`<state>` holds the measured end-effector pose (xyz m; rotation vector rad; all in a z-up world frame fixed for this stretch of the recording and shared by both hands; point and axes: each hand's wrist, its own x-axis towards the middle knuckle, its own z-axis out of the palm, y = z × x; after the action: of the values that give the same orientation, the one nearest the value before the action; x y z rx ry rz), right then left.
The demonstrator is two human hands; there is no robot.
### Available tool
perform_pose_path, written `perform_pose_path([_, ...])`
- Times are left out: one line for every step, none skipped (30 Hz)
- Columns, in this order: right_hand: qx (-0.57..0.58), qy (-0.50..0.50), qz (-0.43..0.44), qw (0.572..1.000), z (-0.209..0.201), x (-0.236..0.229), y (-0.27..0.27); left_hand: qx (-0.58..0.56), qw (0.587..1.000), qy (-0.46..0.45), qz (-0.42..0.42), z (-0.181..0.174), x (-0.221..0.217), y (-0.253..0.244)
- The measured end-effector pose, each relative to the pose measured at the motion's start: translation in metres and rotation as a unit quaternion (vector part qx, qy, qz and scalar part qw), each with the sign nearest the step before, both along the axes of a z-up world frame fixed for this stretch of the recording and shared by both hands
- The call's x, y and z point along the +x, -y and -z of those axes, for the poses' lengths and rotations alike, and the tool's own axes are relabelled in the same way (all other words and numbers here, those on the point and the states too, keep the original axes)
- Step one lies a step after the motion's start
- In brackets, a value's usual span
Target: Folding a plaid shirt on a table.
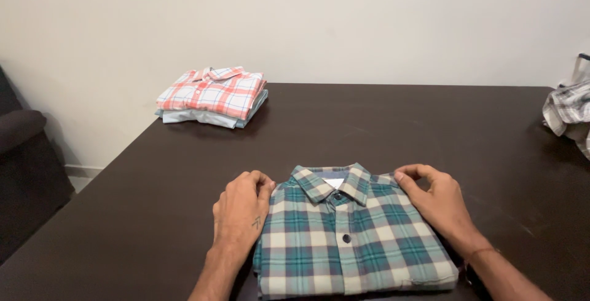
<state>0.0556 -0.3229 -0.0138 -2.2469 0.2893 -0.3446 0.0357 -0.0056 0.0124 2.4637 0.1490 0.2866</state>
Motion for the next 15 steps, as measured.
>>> perform_pose_path([-0.02,-0.017,-0.005,1.0,0.002,0.002,0.001,0.002,1.0,0.011,0.0,0.001,0.0,0.0])
perform_pose_path([-0.019,-0.017,-0.005,1.0,0.003,0.003,0.002,0.003,1.0,0.01,0.001,0.003,0.001,0.0])
perform_pose_path([-0.013,-0.032,0.001,0.999,0.005,0.005,0.003,0.007,1.0,0.013,-0.003,0.005,0.002,0.0])
perform_pose_path([-0.008,-0.048,0.007,0.999,0.006,0.007,0.004,0.011,1.0,0.016,-0.006,0.007,0.004,0.0])
perform_pose_path([-0.007,-0.047,0.006,0.999,0.013,0.01,0.01,0.012,1.0,0.017,-0.007,0.01,0.005,0.001])
perform_pose_path([-0.019,-0.012,0.001,1.0,0.019,0.013,0.016,0.017,1.0,0.025,-0.008,0.012,0.006,0.001])
perform_pose_path([-0.031,0.024,-0.005,0.999,0.026,0.018,0.02,0.022,0.999,0.033,-0.011,0.014,0.007,-0.001])
perform_pose_path([-0.029,0.025,-0.008,0.999,0.023,0.015,0.018,0.024,0.999,0.033,-0.014,0.014,0.006,0.0])
perform_pose_path([-0.036,0.048,-0.004,0.998,0.02,0.012,0.014,0.022,0.999,0.045,-0.012,0.013,0.005,-0.001])
perform_pose_path([-0.044,0.072,0.001,0.996,0.016,0.01,0.01,0.021,0.998,0.057,-0.011,0.012,0.004,-0.002])
perform_pose_path([-0.042,0.071,-0.002,0.997,0.01,0.002,0.005,0.022,0.998,0.056,-0.014,0.011,0.002,-0.001])
perform_pose_path([-0.023,0.054,0.01,0.998,0.003,-0.005,-0.001,0.016,0.998,0.06,-0.017,0.01,0.0,-0.001])
perform_pose_path([-0.004,0.037,0.021,0.999,-0.004,-0.011,-0.005,0.008,0.998,0.066,-0.02,0.009,0.0,0.001])
perform_pose_path([-0.003,0.036,0.019,0.999,0.001,-0.01,-0.003,0.01,0.998,0.066,-0.022,0.003,-0.005,0.005])
perform_pose_path([-0.017,0.096,-0.021,0.995,0.004,-0.008,-0.001,0.01,0.998,0.062,-0.026,-0.004,-0.009,0.008])
